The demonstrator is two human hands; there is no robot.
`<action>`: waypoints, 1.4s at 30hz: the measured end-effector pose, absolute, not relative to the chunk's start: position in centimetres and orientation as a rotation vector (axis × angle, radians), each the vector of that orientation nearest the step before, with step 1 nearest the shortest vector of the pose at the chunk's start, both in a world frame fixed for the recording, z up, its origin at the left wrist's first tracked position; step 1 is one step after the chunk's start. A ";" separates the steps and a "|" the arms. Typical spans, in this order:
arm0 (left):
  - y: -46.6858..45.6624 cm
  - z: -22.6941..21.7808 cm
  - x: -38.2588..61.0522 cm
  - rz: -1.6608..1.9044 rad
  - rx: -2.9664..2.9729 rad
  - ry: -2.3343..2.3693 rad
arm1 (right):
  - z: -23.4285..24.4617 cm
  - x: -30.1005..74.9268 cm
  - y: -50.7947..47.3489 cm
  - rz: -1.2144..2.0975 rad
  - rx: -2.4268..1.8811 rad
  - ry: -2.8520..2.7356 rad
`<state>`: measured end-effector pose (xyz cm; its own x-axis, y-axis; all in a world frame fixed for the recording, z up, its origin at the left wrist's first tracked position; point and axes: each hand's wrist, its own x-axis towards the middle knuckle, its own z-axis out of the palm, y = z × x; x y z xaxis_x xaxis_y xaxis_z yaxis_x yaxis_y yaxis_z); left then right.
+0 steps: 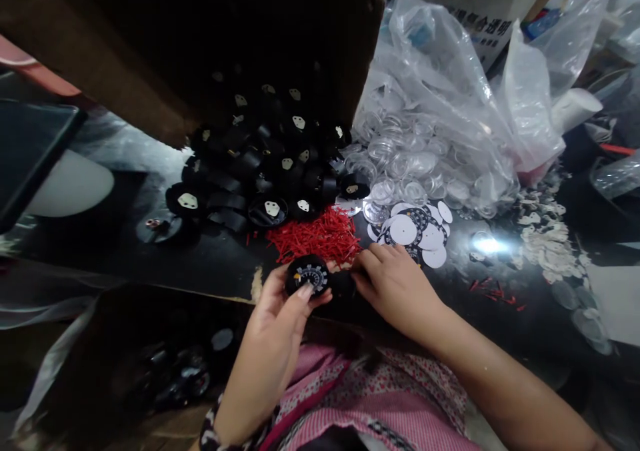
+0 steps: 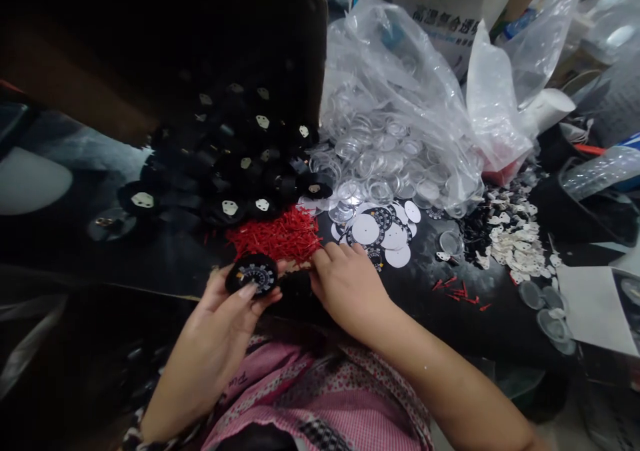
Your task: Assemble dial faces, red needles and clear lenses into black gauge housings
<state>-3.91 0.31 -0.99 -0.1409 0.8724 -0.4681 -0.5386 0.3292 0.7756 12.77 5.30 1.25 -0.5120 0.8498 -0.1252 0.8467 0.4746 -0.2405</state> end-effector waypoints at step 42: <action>0.1 -0.4 -0.5 1.168 0.784 1.216 | 3.5 13.9 3.3 0.893 -1.385 -2.078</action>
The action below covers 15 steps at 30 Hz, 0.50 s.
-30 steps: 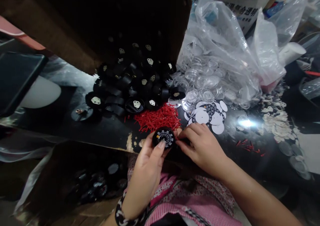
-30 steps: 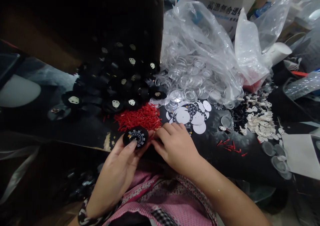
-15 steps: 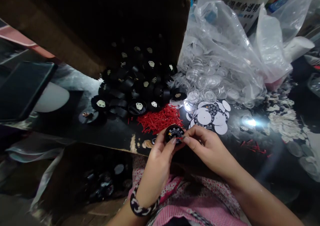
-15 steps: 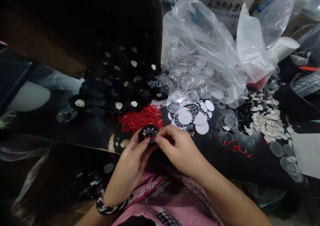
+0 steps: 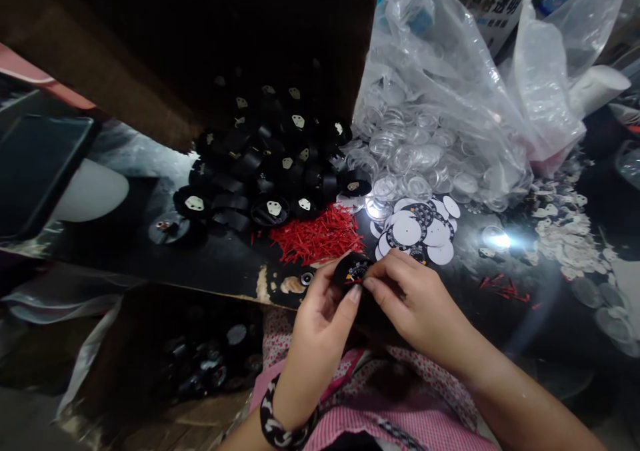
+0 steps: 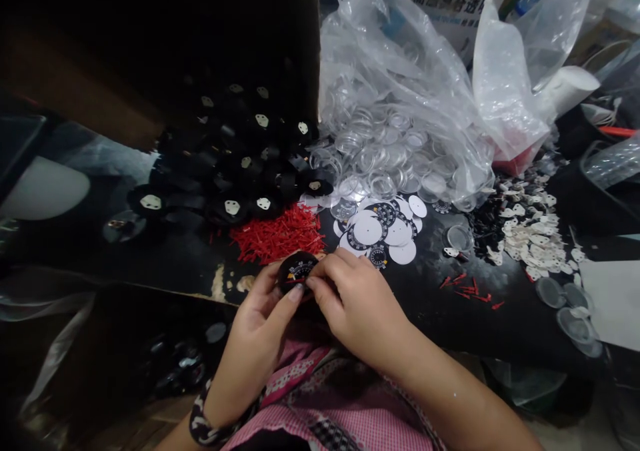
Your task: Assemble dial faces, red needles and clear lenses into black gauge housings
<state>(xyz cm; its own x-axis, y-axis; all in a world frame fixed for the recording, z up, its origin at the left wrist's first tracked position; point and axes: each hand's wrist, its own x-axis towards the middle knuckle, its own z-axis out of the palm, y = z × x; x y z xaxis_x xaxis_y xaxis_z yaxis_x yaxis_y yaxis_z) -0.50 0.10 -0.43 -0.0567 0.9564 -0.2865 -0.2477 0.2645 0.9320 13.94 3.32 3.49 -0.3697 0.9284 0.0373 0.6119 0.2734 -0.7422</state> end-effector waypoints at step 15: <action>0.0 -0.7 -1.1 1.075 0.724 1.171 | 3.5 13.8 2.8 0.831 -1.441 -2.093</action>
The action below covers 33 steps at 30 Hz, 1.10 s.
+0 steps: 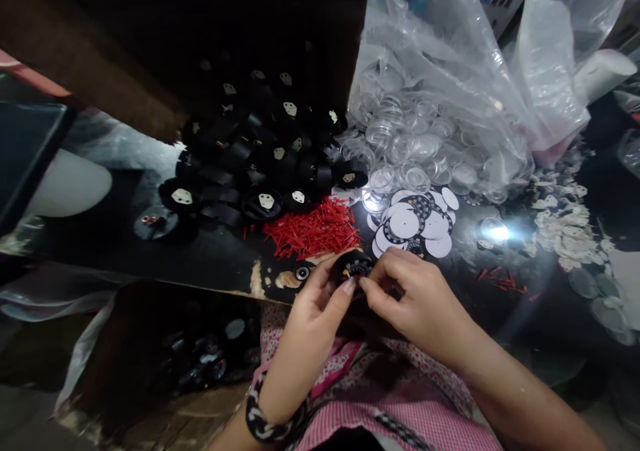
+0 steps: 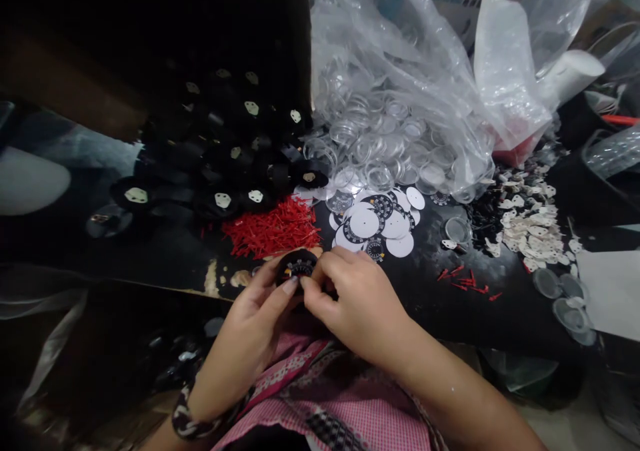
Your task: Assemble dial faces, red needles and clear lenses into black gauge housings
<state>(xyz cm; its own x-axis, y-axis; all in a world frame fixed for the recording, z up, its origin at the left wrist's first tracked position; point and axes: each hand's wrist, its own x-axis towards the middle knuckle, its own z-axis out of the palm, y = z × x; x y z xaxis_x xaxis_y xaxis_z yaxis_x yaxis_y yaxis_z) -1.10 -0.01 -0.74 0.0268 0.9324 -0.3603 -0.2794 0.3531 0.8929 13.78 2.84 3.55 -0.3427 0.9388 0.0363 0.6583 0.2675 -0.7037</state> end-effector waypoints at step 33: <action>1.0 -0.2 -0.1 1.066 0.220 0.839 | 2.5 17.5 6.7 0.113 -1.328 -2.171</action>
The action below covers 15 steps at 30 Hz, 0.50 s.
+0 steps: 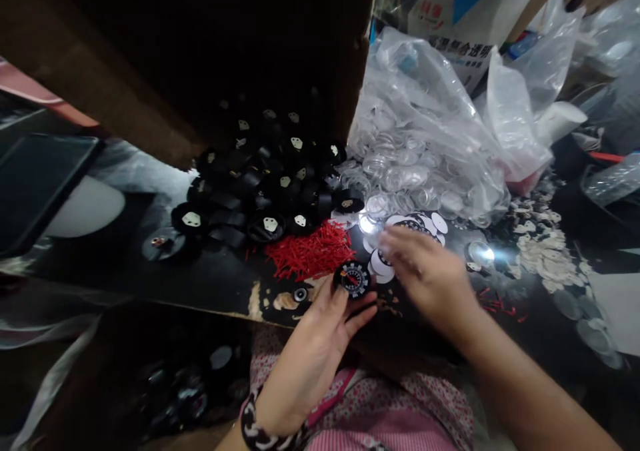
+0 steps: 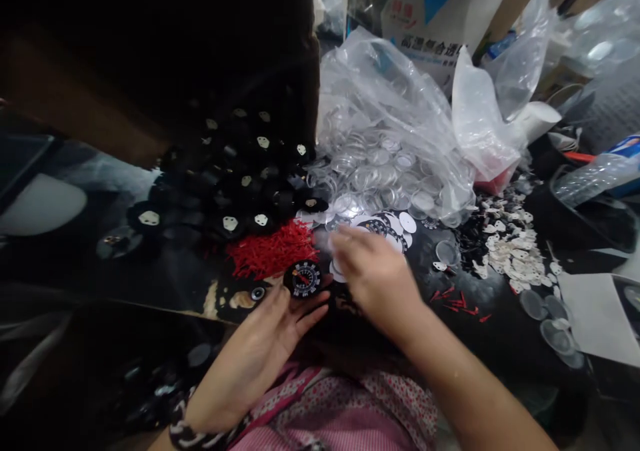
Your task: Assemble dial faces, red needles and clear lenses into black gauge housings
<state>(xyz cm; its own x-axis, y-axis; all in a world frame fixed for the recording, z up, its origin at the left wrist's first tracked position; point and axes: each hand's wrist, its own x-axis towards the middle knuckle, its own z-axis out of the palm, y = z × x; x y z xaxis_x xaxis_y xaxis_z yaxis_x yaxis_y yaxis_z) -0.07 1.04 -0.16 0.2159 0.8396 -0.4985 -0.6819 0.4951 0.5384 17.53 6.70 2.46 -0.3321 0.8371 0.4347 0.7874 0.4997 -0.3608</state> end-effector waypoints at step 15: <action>-0.7 -1.7 0.1 1.068 0.886 1.173 | 2.7 13.1 4.8 0.553 -1.514 -2.107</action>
